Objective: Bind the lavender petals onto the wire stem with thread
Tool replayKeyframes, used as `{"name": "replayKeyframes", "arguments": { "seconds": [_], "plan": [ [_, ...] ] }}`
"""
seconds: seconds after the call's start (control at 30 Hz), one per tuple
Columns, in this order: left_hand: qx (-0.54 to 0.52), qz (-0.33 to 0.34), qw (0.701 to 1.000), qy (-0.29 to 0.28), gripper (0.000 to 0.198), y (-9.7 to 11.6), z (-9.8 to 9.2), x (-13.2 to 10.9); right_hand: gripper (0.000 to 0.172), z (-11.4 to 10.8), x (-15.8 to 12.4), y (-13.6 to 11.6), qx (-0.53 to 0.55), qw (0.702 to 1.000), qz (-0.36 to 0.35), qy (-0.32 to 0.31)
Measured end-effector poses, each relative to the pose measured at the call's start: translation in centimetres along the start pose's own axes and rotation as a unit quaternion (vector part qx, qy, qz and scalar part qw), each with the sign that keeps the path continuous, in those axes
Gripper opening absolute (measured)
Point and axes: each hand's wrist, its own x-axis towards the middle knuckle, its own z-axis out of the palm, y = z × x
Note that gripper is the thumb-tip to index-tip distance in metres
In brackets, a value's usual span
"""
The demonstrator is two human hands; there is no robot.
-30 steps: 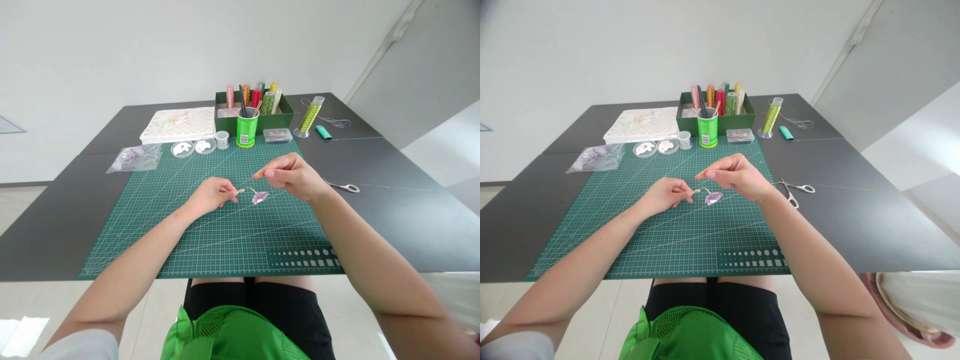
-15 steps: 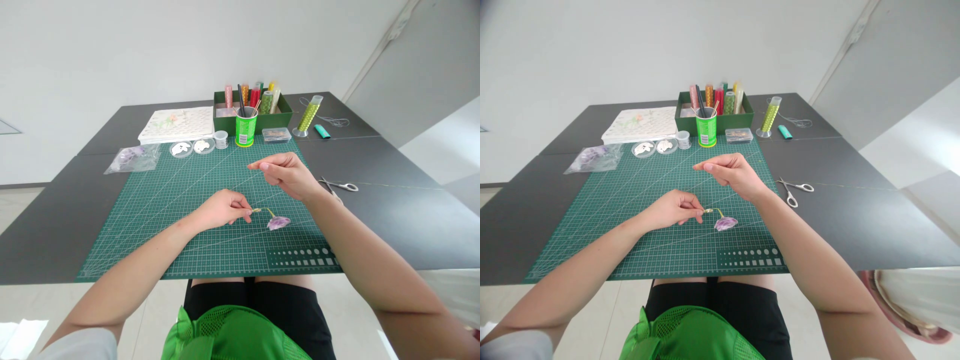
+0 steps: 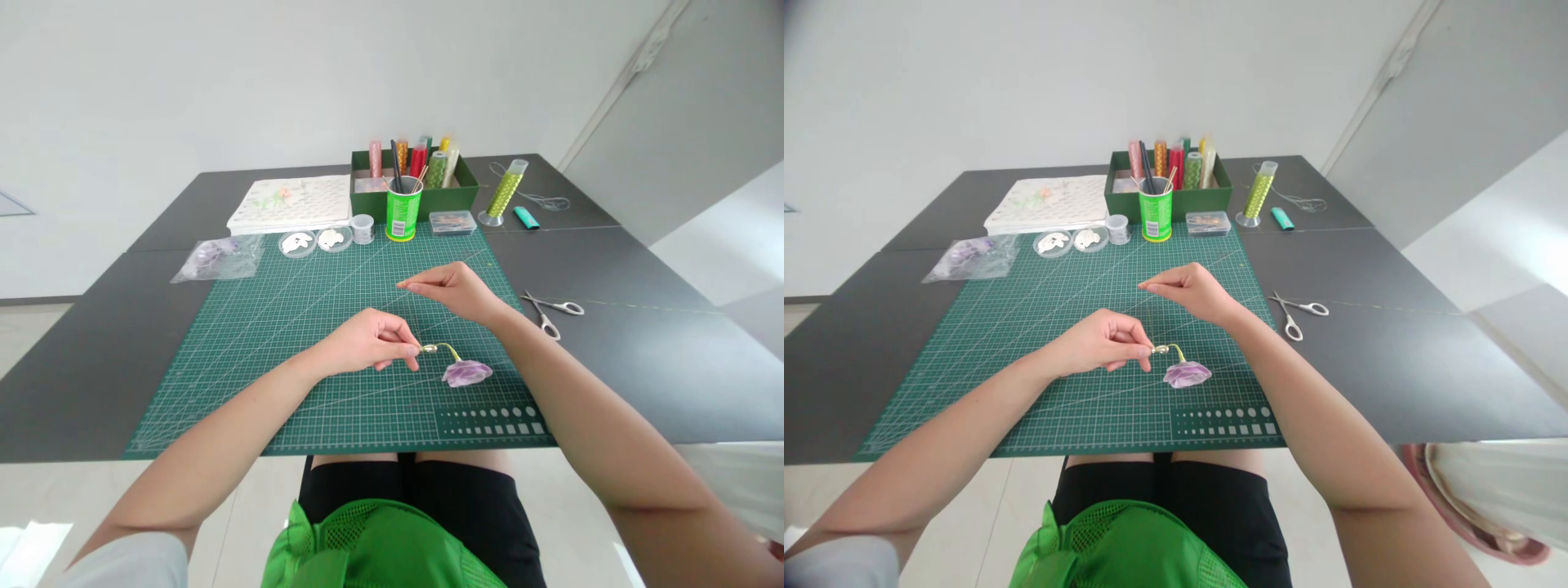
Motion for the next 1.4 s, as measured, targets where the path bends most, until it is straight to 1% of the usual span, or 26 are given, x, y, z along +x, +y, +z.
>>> {"name": "replayKeyframes", "arguments": {
  "seconds": [0.17, 0.33, 0.43, 0.53, 0.67, 0.77, 0.93, 1.1, 1.2, 1.27, 1.33, 1.37, 1.4],
  "plan": [
    [-0.002, 0.046, 0.998, 0.039, 0.017, 0.5, -0.6, -0.3, 0.029, 0.0, 0.0, 0.8, -0.035, 0.999, 0.004, -0.006],
    [-0.002, 0.071, 0.993, 0.099, 0.02, 0.6, -1.2, -0.5, 0.029, -0.3, 0.2, 1.4, -0.025, 1.0, 0.011, 0.0],
    [0.011, 0.088, 0.985, 0.15, 0.021, 0.7, -1.6, -0.5, 0.028, -0.5, 0.4, 1.7, -0.006, 1.0, 0.008, 0.008],
    [0.014, 0.116, 0.97, 0.211, 0.022, 0.7, -2.1, -0.4, 0.028, -0.8, 0.4, 1.9, 0.002, 1.0, 0.006, 0.009],
    [-0.005, 0.14, 0.948, 0.284, 0.024, 0.6, -2.7, -0.1, 0.03, -1.2, 0.4, 2.0, -0.031, 0.999, 0.011, 0.016],
    [-0.004, 0.139, 0.937, 0.32, 0.027, 0.4, -3.0, 0.0, 0.033, -1.3, 0.4, 1.9, -0.041, 0.999, 0.019, 0.001],
    [-0.012, 0.137, 0.926, 0.35, 0.042, 0.0, -3.3, 0.2, 0.033, -1.5, 0.2, 1.8, -0.034, 0.999, 0.035, 0.006],
    [-0.039, 0.138, 0.921, 0.363, 0.036, -0.3, -3.5, 0.5, 0.034, -1.7, 0.1, 1.5, -0.016, 0.999, 0.033, 0.008],
    [-0.057, 0.134, 0.92, 0.364, 0.035, -0.3, -3.6, 0.6, 0.034, -1.7, 0.0, 1.0, 0.023, 0.999, 0.044, -0.006],
    [-0.066, 0.132, 0.917, 0.37, 0.035, -0.4, -3.7, 0.6, 0.037, -1.7, 0.0, 1.0, 0.071, 0.995, 0.064, -0.01],
    [-0.071, 0.125, 0.916, 0.374, 0.035, -0.5, -3.8, 0.7, 0.043, -1.8, 0.2, 1.3, 0.127, 0.989, 0.077, 0.009],
    [-0.072, 0.121, 0.917, 0.372, 0.034, -0.6, -3.9, 0.8, 0.044, -1.8, 0.3, 1.5, 0.14, 0.986, 0.082, 0.03],
    [-0.073, 0.117, 0.919, 0.369, 0.034, -0.7, -3.9, 0.8, 0.045, -1.9, 0.4, 1.9, 0.131, 0.985, 0.091, 0.059]
  ]
}}
